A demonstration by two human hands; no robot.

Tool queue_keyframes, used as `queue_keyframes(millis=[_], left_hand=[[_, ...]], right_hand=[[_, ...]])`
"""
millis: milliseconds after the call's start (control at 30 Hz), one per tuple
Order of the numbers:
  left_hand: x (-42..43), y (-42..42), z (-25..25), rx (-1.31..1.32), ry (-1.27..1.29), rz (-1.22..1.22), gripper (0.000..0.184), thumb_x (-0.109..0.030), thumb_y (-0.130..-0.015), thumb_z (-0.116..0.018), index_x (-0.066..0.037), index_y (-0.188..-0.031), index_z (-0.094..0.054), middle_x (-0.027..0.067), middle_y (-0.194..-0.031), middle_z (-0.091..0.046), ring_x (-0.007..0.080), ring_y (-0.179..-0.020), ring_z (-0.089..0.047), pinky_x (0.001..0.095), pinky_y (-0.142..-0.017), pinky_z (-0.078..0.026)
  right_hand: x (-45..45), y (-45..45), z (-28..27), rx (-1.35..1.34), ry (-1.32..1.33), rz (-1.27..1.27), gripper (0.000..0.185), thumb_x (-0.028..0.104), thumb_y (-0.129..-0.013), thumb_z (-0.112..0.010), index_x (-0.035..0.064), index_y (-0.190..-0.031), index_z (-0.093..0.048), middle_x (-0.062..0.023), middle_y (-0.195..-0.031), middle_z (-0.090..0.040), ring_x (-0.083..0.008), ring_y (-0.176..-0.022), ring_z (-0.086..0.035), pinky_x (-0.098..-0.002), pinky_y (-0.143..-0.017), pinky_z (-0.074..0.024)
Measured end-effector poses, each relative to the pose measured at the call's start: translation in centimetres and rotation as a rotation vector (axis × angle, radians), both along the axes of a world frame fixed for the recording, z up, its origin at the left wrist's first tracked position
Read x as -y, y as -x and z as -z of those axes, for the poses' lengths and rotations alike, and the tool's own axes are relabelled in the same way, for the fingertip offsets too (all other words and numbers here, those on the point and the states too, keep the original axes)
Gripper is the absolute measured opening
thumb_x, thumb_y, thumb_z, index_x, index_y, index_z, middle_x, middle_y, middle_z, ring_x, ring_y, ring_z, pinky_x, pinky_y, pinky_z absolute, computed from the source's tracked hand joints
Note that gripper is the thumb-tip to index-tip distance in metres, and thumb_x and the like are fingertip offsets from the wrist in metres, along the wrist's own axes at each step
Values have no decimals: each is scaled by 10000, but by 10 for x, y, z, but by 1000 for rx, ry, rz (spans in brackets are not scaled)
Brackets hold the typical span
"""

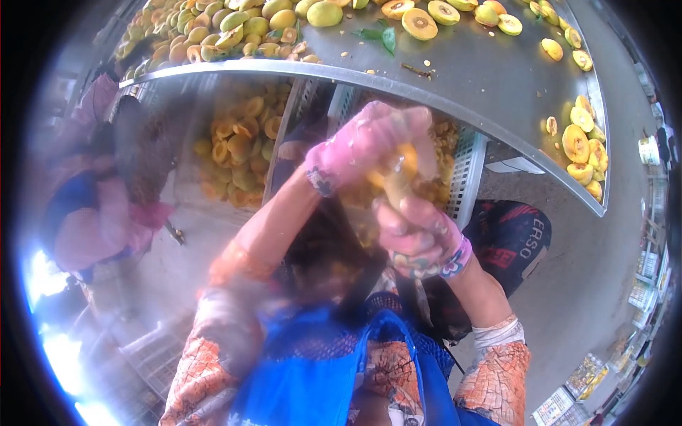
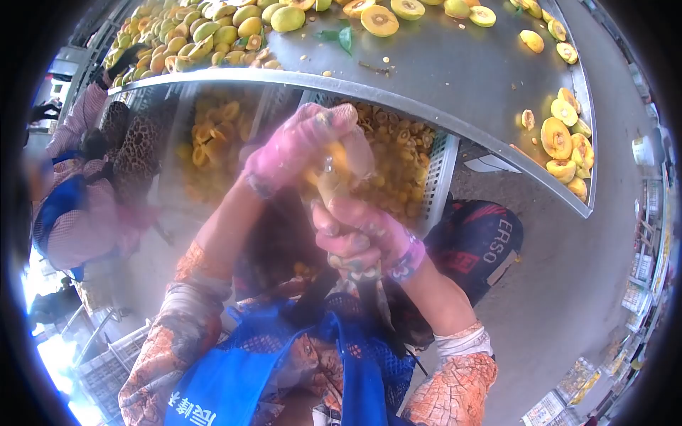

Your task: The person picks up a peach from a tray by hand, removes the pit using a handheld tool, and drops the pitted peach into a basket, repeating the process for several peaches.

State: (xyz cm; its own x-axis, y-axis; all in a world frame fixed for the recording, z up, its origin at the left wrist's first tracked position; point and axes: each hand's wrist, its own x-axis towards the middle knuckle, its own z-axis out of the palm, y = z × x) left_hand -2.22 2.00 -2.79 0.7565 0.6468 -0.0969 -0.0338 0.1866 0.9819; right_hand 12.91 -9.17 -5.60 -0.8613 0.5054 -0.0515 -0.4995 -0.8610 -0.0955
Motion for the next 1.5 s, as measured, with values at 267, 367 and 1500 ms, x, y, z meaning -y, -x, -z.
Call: queue_keyframes(millis=[267,367,1500], left_hand=[[12,-10,17,686,632,-552,461,-407,-977,-412,2,-866,-592,142,-724,-626,246,-626,-621,326,-590,-532],[3,38,9,630,441,-810,443,-389,-969,-443,9,-849,-594,148,-751,-632,251,-623,-626,332,-580,-541],[-141,70,-47,-1167,-706,-239,577,-572,-783,-562,-139,-1162,-606,161,-1221,-571,308,-1096,-573,409,-934,-437]], right_hand=[[-5,-2,1,232,-232,114,342,435,-894,-568,111,-897,-459,60,-566,-365,-25,-385,-284,-196,-334,-222],[-5,-11,12,391,-221,237,269,369,-880,-597,119,-917,-505,32,-552,-397,-55,-400,-347,-228,-354,-274],[-22,22,10,1947,-1200,-96,612,471,-824,-624,-15,-1180,-518,-270,-1034,-612,-407,-1007,-583,-433,-857,-470]])
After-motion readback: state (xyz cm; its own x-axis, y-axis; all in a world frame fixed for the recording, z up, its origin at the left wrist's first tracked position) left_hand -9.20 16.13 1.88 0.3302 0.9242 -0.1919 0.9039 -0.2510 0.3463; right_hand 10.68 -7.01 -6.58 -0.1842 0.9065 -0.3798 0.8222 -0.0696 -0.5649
